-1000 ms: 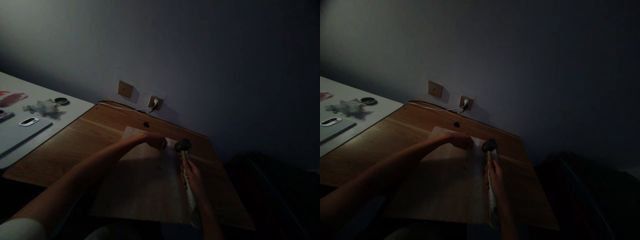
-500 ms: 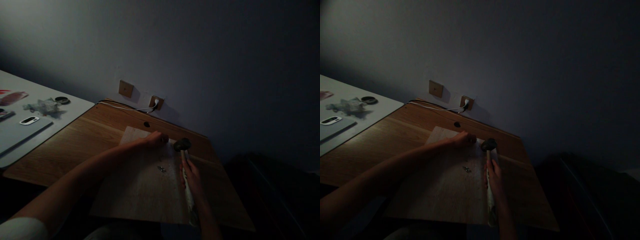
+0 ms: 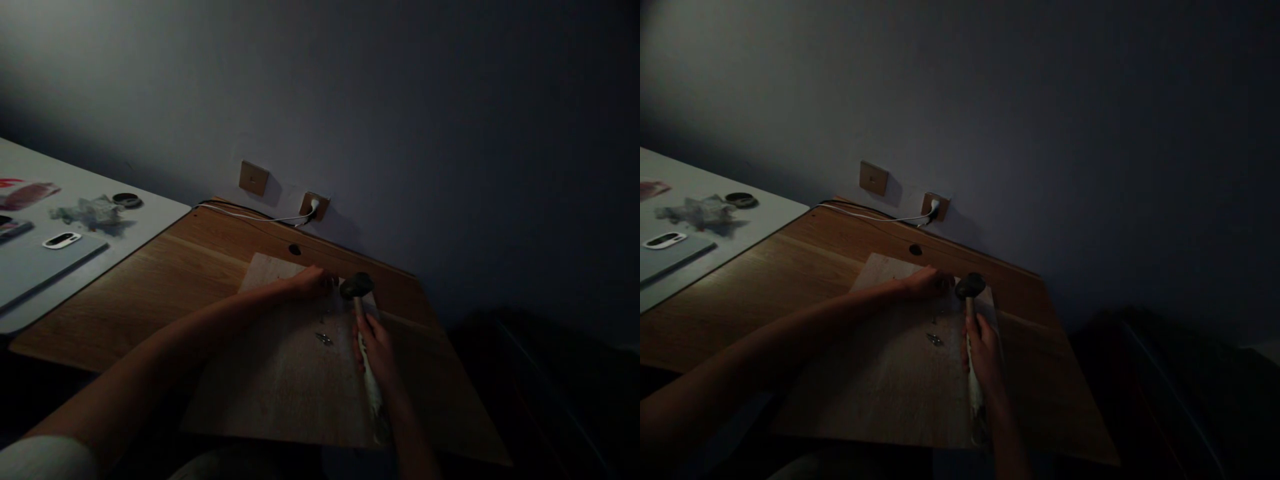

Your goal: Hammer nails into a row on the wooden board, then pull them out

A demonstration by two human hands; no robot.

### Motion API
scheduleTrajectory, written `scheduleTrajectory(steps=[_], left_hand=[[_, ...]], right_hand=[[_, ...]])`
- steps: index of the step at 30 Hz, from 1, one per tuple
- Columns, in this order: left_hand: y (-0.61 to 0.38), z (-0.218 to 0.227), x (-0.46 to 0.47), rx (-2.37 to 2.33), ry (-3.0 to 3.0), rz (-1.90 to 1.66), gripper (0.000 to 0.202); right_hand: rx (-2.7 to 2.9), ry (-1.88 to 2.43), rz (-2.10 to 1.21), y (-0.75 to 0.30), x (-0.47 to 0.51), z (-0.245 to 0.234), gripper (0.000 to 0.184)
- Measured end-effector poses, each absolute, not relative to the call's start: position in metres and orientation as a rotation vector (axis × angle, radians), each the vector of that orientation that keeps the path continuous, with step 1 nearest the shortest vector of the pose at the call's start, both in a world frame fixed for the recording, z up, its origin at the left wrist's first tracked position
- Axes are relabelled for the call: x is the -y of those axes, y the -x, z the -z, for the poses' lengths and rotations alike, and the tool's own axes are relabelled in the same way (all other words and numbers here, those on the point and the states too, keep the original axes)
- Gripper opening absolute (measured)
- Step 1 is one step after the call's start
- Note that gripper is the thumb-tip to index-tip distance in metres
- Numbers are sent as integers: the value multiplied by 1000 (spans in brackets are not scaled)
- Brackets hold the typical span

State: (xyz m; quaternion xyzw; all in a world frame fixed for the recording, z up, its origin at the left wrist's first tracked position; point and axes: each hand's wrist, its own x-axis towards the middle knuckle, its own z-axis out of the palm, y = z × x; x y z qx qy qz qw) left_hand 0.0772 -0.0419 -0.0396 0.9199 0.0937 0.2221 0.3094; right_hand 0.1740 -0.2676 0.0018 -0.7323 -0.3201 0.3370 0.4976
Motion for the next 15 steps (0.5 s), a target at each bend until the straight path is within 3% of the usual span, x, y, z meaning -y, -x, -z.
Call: scheduleTrajectory(steps=[5,15], left_hand=[[-76,37,43,-310,-2359,-555,46],[-74,28,47,-347,-2354,-526,51]], right_hand=[[833,1758,-804,-171,263,1,49],[862,1833,-803,-165,256,2,52]])
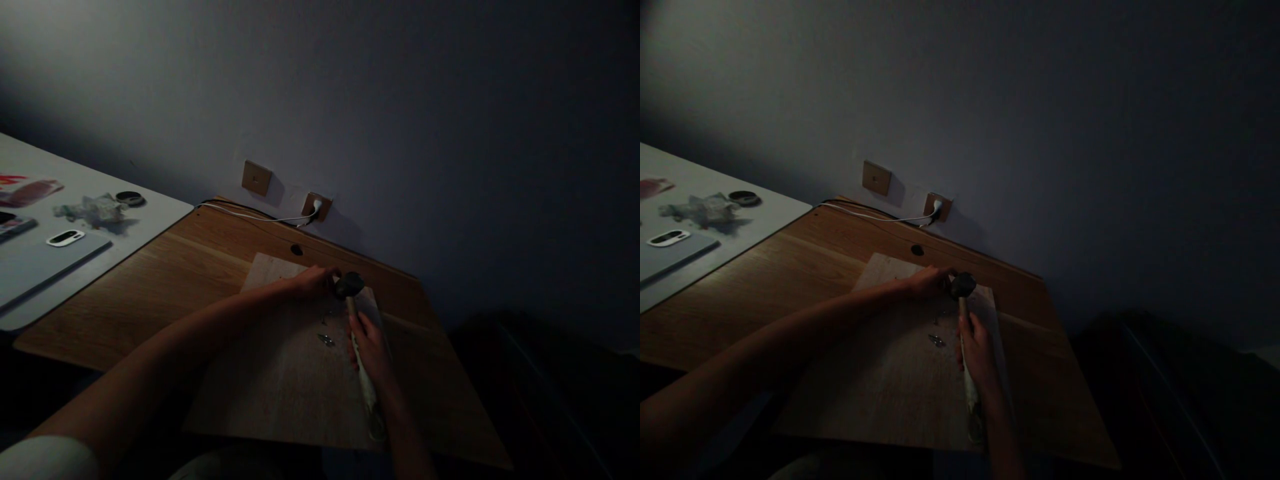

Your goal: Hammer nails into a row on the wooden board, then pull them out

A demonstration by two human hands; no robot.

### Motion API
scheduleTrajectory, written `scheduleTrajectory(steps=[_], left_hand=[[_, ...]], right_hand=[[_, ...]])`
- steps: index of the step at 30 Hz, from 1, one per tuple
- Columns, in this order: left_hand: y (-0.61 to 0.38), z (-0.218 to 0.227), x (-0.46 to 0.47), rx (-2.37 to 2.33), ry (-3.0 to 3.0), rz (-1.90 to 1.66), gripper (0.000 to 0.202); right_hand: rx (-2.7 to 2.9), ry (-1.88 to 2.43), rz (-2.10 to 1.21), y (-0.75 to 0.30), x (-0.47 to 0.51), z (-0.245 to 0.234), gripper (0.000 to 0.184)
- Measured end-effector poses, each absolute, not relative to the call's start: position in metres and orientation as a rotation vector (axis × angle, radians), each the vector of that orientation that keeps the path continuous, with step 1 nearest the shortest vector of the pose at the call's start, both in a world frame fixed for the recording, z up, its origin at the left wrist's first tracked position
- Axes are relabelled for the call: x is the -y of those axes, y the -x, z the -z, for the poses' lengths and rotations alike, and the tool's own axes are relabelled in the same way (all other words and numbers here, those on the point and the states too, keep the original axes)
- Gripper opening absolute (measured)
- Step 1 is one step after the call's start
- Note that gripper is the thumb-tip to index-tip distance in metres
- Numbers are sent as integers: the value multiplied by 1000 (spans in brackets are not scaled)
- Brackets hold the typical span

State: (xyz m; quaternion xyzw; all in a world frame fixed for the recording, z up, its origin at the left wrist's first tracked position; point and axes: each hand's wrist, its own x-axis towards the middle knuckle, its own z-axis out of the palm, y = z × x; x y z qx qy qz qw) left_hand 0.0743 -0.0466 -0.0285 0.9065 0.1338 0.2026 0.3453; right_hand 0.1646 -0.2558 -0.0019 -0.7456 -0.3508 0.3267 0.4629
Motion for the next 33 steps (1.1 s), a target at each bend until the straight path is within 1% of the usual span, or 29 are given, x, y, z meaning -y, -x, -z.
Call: scheduleTrajectory(steps=[2,4,7,9,12,15,20,25,29,33], left_hand=[[-73,24,45,-359,-2352,-486,50],[-71,15,43,-411,-2383,-414,45],[-66,-3,45,-465,-2502,-195,23],[-63,-13,51,-365,-2592,-17,13],[-62,-23,69,-141,-2735,106,15],[-65,-23,86,-21,-2861,75,20],[-67,-20,81,58,-2868,-21,12],[-55,-21,37,-128,-2627,-177,21],[-49,-11,14,-156,-2500,-237,21],[-52,1,12,-163,-2463,-261,20]], right_hand=[[871,1841,-811,-165,257,2,53],[865,1832,-806,-166,258,3,53],[844,1797,-794,-171,261,6,54],[827,1777,-784,-174,263,8,54],[792,1781,-762,-178,265,9,55],[796,1792,-764,-179,267,8,55],[827,1778,-775,-175,270,3,56],[785,1749,-774,-175,270,3,57],[778,1754,-778,-176,270,4,54],[795,1757,-777,-175,270,4,51]])
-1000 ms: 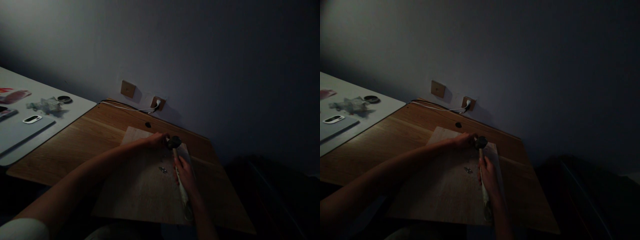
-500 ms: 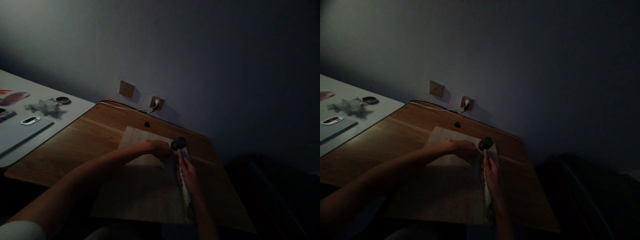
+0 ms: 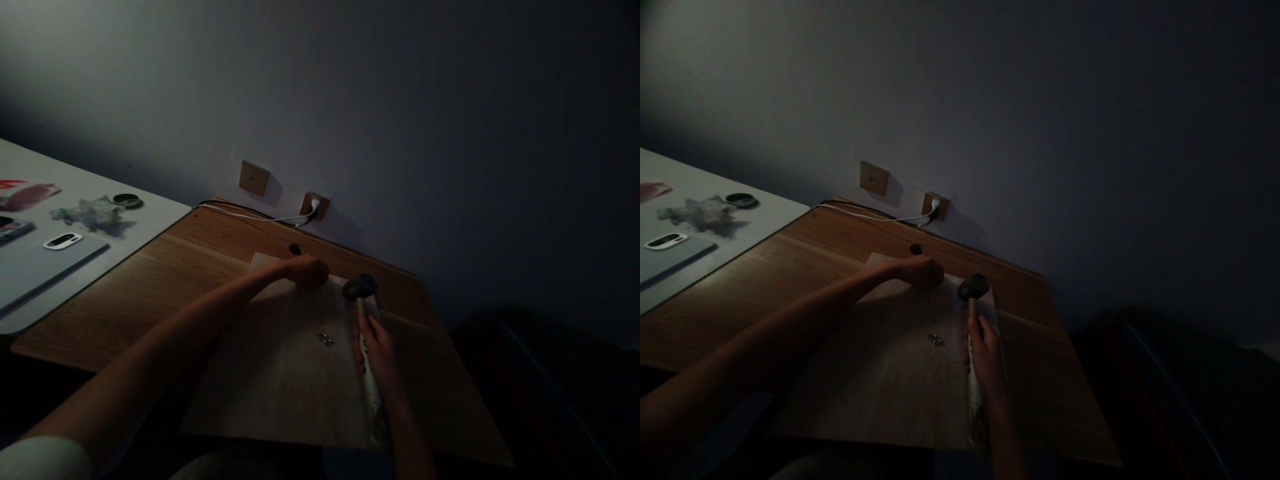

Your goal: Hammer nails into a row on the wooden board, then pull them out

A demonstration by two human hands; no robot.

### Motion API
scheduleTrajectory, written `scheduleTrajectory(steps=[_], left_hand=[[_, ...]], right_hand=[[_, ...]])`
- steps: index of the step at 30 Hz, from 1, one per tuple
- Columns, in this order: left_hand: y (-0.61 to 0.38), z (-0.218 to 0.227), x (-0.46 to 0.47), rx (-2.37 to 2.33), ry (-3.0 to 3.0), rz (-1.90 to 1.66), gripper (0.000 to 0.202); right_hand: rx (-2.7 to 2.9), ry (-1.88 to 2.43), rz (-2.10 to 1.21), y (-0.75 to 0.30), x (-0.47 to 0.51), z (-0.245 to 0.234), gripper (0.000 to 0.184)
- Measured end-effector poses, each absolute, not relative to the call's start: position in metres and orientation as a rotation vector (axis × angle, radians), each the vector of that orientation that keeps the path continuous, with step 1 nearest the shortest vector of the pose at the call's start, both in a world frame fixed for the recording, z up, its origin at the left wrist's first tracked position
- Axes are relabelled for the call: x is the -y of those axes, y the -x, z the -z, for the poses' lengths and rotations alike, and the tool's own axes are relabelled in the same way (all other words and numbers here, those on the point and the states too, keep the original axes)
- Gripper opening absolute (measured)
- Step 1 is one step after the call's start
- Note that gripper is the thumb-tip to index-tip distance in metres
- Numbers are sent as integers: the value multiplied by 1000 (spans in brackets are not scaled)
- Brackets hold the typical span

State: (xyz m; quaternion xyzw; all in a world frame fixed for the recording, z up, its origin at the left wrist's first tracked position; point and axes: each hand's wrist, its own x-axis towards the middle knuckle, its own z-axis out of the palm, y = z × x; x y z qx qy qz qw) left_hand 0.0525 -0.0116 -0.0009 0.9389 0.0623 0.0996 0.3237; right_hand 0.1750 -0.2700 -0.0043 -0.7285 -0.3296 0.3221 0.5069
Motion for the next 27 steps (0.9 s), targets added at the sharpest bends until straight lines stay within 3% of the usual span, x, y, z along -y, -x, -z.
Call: scheduleTrajectory(steps=[19,27], left_hand=[[-55,13,15,-206,-2457,-314,20],[-57,19,11,-282,-2372,-318,43]], right_hand=[[844,1784,-810,-164,259,5,49],[881,1780,-816,-155,251,-3,51]])
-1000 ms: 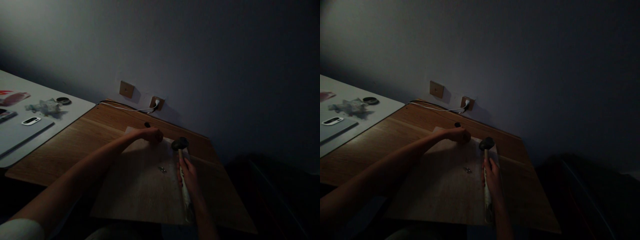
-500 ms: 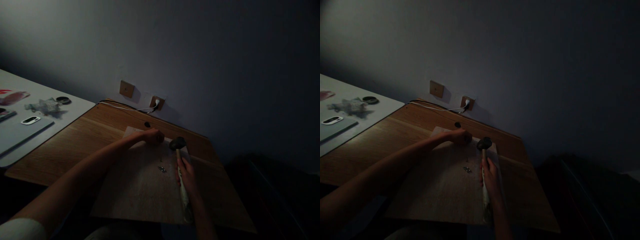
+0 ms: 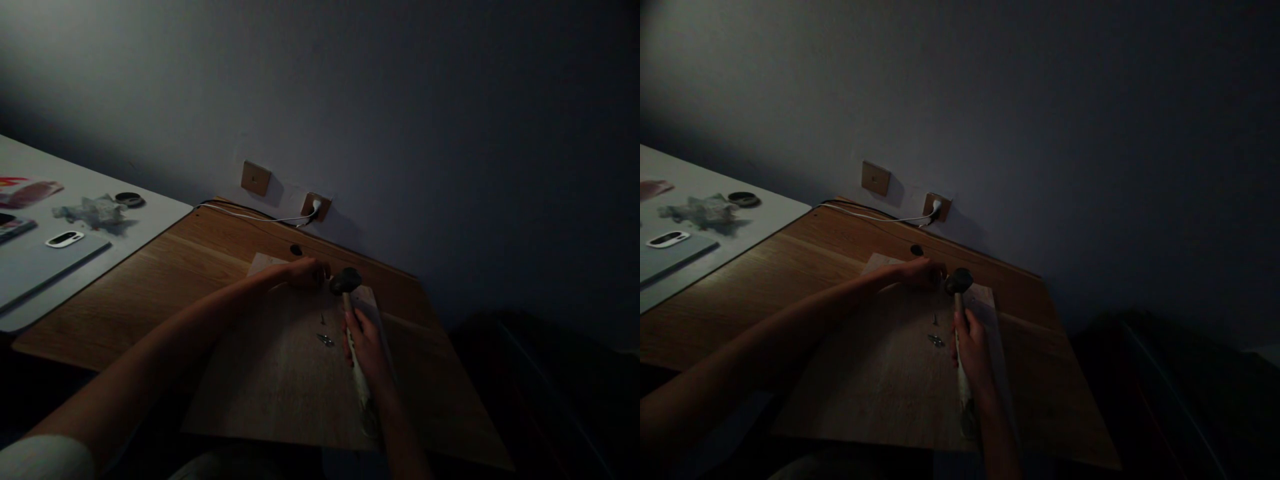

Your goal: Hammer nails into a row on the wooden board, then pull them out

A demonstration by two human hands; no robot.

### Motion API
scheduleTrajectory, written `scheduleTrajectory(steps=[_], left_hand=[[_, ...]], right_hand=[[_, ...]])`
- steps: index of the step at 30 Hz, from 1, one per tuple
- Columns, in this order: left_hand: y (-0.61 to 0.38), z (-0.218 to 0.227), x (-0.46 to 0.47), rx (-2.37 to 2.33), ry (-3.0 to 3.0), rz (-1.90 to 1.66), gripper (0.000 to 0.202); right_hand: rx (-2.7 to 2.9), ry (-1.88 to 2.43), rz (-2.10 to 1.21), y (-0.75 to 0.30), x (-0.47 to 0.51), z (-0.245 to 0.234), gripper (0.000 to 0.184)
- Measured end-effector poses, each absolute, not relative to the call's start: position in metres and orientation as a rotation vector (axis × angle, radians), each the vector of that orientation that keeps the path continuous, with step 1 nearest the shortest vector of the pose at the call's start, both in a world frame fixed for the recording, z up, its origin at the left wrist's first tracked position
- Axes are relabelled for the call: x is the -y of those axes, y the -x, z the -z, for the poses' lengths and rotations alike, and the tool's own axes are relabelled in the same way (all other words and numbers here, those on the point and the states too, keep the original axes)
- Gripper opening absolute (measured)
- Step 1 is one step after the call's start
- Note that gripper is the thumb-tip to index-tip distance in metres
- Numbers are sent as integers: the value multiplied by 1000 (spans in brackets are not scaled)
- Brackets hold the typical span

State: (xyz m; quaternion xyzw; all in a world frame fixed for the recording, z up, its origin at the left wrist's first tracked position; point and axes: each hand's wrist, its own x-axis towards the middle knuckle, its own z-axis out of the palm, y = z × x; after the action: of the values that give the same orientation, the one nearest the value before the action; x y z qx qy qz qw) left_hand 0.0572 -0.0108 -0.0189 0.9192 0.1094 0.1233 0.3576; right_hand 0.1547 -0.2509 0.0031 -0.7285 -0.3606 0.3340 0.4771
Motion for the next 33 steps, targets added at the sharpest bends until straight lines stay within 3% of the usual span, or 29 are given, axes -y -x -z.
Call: scheduleTrajectory(steps=[25,33], left_hand=[[-56,15,15,-372,-2409,-292,52],[-46,-22,24,-314,-2621,17,29]], right_hand=[[920,1782,-858,-148,241,2,49],[868,1756,-826,-150,245,0,55]])
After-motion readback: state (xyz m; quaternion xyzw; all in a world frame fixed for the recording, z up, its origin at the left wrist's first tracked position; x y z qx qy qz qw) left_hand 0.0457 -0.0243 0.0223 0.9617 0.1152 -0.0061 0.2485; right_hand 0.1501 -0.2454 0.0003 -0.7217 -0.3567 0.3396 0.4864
